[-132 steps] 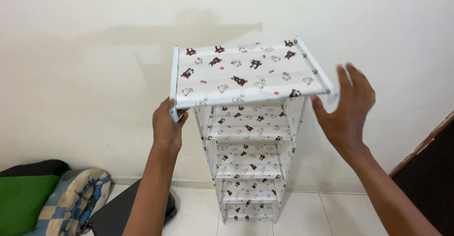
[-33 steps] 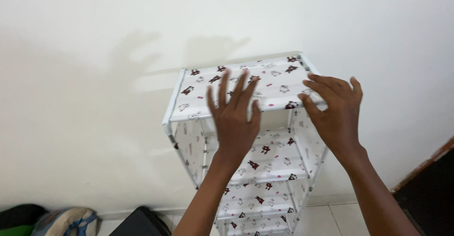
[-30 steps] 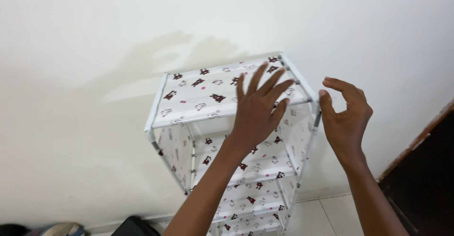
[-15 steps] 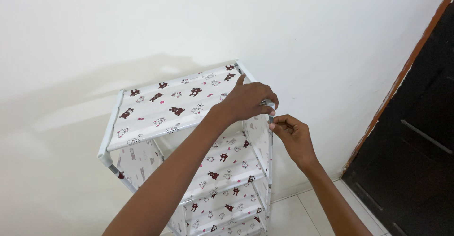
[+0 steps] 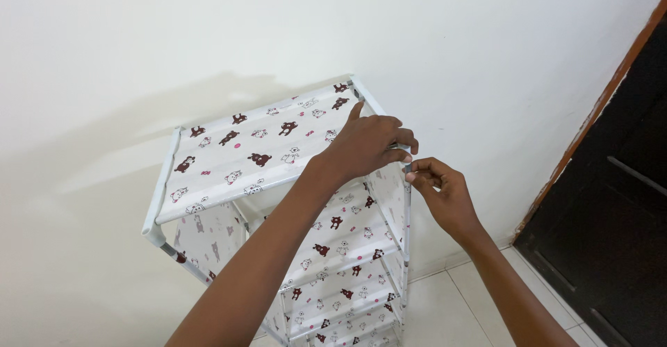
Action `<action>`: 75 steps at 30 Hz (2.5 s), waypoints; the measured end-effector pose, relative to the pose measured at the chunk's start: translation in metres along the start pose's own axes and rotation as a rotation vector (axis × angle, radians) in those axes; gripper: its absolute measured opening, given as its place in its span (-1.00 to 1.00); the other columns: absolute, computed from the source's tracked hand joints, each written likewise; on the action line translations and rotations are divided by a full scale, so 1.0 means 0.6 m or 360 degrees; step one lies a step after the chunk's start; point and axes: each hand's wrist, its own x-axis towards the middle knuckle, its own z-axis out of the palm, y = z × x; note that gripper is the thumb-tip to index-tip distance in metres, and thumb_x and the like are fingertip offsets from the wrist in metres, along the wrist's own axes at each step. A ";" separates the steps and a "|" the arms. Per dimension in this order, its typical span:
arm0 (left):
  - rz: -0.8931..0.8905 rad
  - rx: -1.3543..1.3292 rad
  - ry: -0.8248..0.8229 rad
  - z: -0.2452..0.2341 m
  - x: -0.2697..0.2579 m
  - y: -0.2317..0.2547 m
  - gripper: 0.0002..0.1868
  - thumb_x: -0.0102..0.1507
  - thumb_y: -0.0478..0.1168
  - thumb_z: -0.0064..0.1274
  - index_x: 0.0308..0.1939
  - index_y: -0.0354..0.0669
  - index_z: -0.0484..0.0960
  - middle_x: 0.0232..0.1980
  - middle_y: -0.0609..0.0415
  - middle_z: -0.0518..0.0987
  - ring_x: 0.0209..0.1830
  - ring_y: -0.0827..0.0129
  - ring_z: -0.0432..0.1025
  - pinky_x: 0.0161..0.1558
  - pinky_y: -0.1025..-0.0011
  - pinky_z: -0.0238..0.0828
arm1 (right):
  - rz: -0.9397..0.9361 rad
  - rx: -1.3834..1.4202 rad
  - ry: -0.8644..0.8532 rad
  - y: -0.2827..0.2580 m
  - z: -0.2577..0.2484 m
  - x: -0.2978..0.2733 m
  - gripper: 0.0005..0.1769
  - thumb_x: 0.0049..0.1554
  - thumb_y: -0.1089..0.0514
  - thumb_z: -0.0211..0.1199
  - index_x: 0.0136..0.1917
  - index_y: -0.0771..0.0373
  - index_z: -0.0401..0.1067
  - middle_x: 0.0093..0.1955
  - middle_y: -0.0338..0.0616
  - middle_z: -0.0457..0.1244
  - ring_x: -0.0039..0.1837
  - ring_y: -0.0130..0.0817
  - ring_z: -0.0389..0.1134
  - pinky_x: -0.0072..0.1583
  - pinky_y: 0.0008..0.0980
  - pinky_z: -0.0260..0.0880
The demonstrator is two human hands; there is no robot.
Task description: The person assembles a multi-tier fabric shelving unit by inserting metal rods into white plastic side frames, attaching patterned fabric shelves, and stacking the completed tiers vertically. They secure the structure by snapping plastic connectors onto the vertical poles.
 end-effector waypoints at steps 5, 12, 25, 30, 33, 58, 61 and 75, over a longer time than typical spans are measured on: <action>0.0094 -0.0068 0.0153 0.007 -0.005 0.001 -0.81 0.22 -0.05 0.16 -0.12 0.14 0.75 -0.05 0.21 0.69 0.33 0.24 0.38 0.37 -0.34 -0.23 | -0.0060 0.0010 0.0000 0.001 0.000 0.001 -0.76 0.23 0.12 0.29 0.03 0.36 0.52 -0.22 -0.28 0.29 -0.11 -0.57 0.23 0.05 -0.49 0.30; 0.0001 -0.0137 0.0127 0.017 -0.010 0.000 -0.78 0.26 -0.04 0.10 -0.04 0.17 0.73 0.01 0.31 0.71 0.43 0.31 0.32 0.46 -0.34 -0.27 | -0.0072 0.0083 -0.0022 0.001 0.003 -0.003 -0.75 0.23 0.11 0.26 0.05 0.36 0.51 -0.16 -0.30 0.35 -0.05 -0.60 0.30 0.08 -0.48 0.35; 0.0067 -0.0133 0.0288 0.047 -0.014 -0.008 -0.74 0.34 -0.03 0.01 0.04 0.17 0.73 0.17 0.28 0.66 0.45 0.25 0.30 0.40 -0.34 -0.13 | -0.0076 0.0073 0.0044 0.002 0.008 -0.004 -0.78 0.21 0.15 0.30 -0.01 0.38 0.51 -0.28 -0.33 0.24 -0.13 -0.59 0.20 0.02 -0.48 0.30; 0.0106 -0.0137 0.0329 0.052 -0.013 -0.012 -0.73 0.32 -0.06 0.02 0.06 0.18 0.72 0.20 0.27 0.65 0.45 0.26 0.32 0.37 -0.19 0.03 | -0.0130 0.0038 -0.0038 -0.009 0.005 -0.005 -0.77 0.26 0.16 0.26 0.06 0.40 0.48 -0.27 -0.27 0.16 -0.13 -0.54 0.16 0.06 -0.46 0.28; 0.0107 -0.0111 0.0319 0.052 -0.013 -0.013 -0.71 0.31 -0.09 0.03 0.08 0.16 0.71 0.20 0.25 0.64 0.44 0.24 0.32 0.35 -0.17 0.03 | -0.0036 0.0175 -0.0031 -0.020 0.008 -0.004 -0.71 0.22 0.17 0.22 0.18 0.31 0.44 -0.10 -0.28 0.33 -0.03 -0.57 0.26 0.09 -0.45 0.33; 0.0001 -0.0018 0.0430 0.078 -0.028 0.010 -0.65 0.31 -0.16 0.00 0.16 0.18 0.67 0.11 0.39 0.67 0.45 0.32 0.32 0.37 -0.26 0.03 | -0.0008 0.0105 -0.0092 -0.041 -0.012 0.012 -0.76 0.13 0.18 0.32 0.07 0.30 0.49 -0.08 -0.21 0.43 -0.01 -0.54 0.36 0.12 -0.39 0.37; 0.0009 -0.0032 0.0455 0.076 -0.030 0.011 -0.62 0.28 -0.17 -0.02 0.17 0.18 0.66 0.20 0.38 0.63 0.44 0.31 0.30 0.36 -0.29 -0.02 | -0.0106 -0.0043 -0.0046 -0.038 -0.013 0.014 -0.83 0.15 0.17 0.34 -0.04 0.33 0.54 -0.11 -0.21 0.41 -0.06 -0.50 0.34 0.04 -0.41 0.35; -0.0168 -0.0215 0.0694 0.077 -0.079 0.065 -0.76 0.23 0.00 0.17 -0.10 0.05 0.74 0.33 -0.07 0.55 0.34 0.12 0.42 0.40 -0.09 0.13 | -0.0147 0.0030 -0.0352 -0.037 -0.097 0.057 -0.65 0.19 0.25 0.12 0.17 0.37 0.58 -0.01 -0.09 0.48 0.07 -0.36 0.50 0.13 -0.37 0.46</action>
